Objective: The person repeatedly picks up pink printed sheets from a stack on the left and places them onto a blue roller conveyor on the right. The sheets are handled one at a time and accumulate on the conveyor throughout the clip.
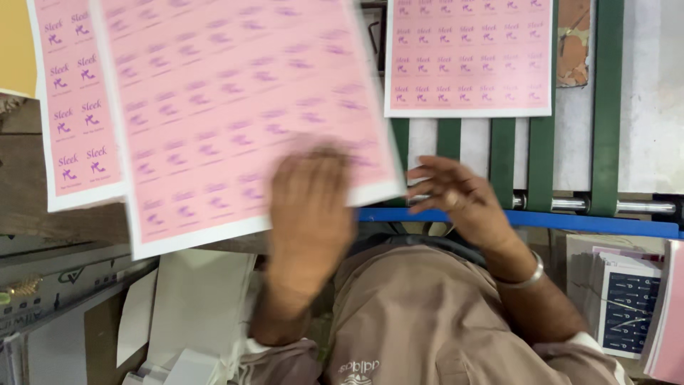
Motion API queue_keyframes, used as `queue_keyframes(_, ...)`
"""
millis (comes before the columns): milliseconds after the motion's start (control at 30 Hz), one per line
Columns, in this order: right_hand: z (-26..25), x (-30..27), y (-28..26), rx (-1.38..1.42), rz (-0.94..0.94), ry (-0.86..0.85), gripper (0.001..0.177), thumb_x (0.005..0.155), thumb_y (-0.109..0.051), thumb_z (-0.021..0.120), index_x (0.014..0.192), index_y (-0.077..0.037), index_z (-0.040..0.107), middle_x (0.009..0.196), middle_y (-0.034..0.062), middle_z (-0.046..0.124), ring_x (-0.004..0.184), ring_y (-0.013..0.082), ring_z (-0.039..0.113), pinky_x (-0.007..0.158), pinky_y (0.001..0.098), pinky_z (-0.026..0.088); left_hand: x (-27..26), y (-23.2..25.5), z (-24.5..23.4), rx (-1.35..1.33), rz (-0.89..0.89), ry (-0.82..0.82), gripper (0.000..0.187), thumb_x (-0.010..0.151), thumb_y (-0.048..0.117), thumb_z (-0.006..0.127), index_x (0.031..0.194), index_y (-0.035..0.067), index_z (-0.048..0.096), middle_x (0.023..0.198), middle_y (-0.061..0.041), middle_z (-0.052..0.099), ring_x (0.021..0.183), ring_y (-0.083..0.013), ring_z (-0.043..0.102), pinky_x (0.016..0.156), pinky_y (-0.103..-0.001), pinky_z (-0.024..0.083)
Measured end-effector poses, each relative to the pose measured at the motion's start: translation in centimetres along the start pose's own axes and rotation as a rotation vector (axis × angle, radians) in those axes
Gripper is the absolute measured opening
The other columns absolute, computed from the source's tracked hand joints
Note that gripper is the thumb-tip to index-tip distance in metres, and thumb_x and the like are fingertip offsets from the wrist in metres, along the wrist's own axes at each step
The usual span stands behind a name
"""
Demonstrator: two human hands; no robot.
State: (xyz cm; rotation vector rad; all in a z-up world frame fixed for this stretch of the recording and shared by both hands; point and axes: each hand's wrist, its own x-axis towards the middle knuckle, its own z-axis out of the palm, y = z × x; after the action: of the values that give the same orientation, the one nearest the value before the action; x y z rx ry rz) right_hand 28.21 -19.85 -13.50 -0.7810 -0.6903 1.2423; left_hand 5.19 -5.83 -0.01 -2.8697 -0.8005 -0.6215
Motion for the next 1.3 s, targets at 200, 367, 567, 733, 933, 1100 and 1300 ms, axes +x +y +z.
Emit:
queue_keyframes(200,4.7,1.6,0.5,0.346,0.084,0.256,0.043,0.107,-0.015,0.062,0.145,0.002,0.049,0.140,0.0123,0.061,0.131,0.0223,0.059,0.109,0.0373,0.053,1.5,4.8,0.3,-0.193,0.123,-0.162,0.066,0.094,0.041,0.068,0.140,-0.004,0.057,0.146,-0.022,0.055,0.139,-0.0368,0.051,0.121,-0.059,0.034)
queue_keyframes(367,-1.1,2.2,-0.1,0.110,-0.077,0.595,0.036,0.103,-0.005,0.061,0.137,0.005,0.055,0.125,0.0159,0.067,0.115,0.0246,0.068,0.102,0.0379,0.057,-1.1,1.7,-1.9,-0.151,0.107,-0.146,0.064,0.099,0.044,0.070,0.141,-0.002,0.056,0.150,-0.020,0.053,0.144,-0.0362,0.046,0.121,-0.058,0.034)
queue_keyframes(567,-12.7,-0.5,1.4,0.014,-0.308,0.935,0.050,0.102,0.005,0.064,0.149,0.004,0.047,0.123,0.0131,0.067,0.109,0.0226,0.071,0.092,0.0344,0.066,0.1,-6.9,-0.6,0.165,-0.170,-0.026,0.067,0.100,0.037,0.079,0.146,-0.004,0.054,0.153,-0.022,0.053,0.144,-0.0384,0.046,0.121,-0.055,0.035)
queue_keyframes(733,-19.6,-5.2,3.6,-0.049,-0.318,1.137,0.058,0.101,0.000,0.064,0.153,-0.002,0.037,0.126,0.0134,0.066,0.106,0.0214,0.072,0.089,0.0372,0.068,-1.3,-8.0,-0.2,0.126,-0.213,0.027,0.050,0.093,0.018,0.082,0.138,0.003,0.066,0.137,-0.013,0.067,0.130,-0.0294,0.061,0.111,-0.045,0.047)
queue_keyframes(933,-19.5,-11.9,7.8,-0.171,-0.271,1.138,0.052,0.106,-0.002,0.066,0.153,0.003,0.045,0.130,0.0121,0.066,0.112,0.0191,0.068,0.098,0.0318,0.062,-2.1,-7.7,-0.2,0.174,-0.198,0.118,0.035,0.090,0.012,0.083,0.122,0.008,0.073,0.121,-0.006,0.072,0.116,-0.0235,0.068,0.101,-0.041,0.052)
queue_keyframes(1100,-14.9,-15.7,9.0,-0.245,-0.203,1.048,0.040,0.108,-0.003,0.063,0.144,0.011,0.056,0.126,0.0133,0.067,0.109,0.0193,0.067,0.096,0.0301,0.059,-2.3,-8.0,0.0,0.170,-0.208,0.111,0.035,0.087,0.012,0.083,0.120,0.009,0.074,0.113,-0.005,0.072,0.109,-0.0217,0.067,0.095,-0.039,0.051)
queue_keyframes(1300,-12.6,-14.3,8.0,-0.245,-0.229,1.038,0.041,0.104,-0.006,0.063,0.142,0.007,0.053,0.123,0.0102,0.066,0.106,0.0152,0.066,0.094,0.0278,0.059,-2.2,-7.9,0.0,0.147,-0.214,0.126,0.037,0.084,0.008,0.081,0.119,0.009,0.073,0.111,-0.005,0.071,0.105,-0.0223,0.066,0.092,-0.040,0.050)
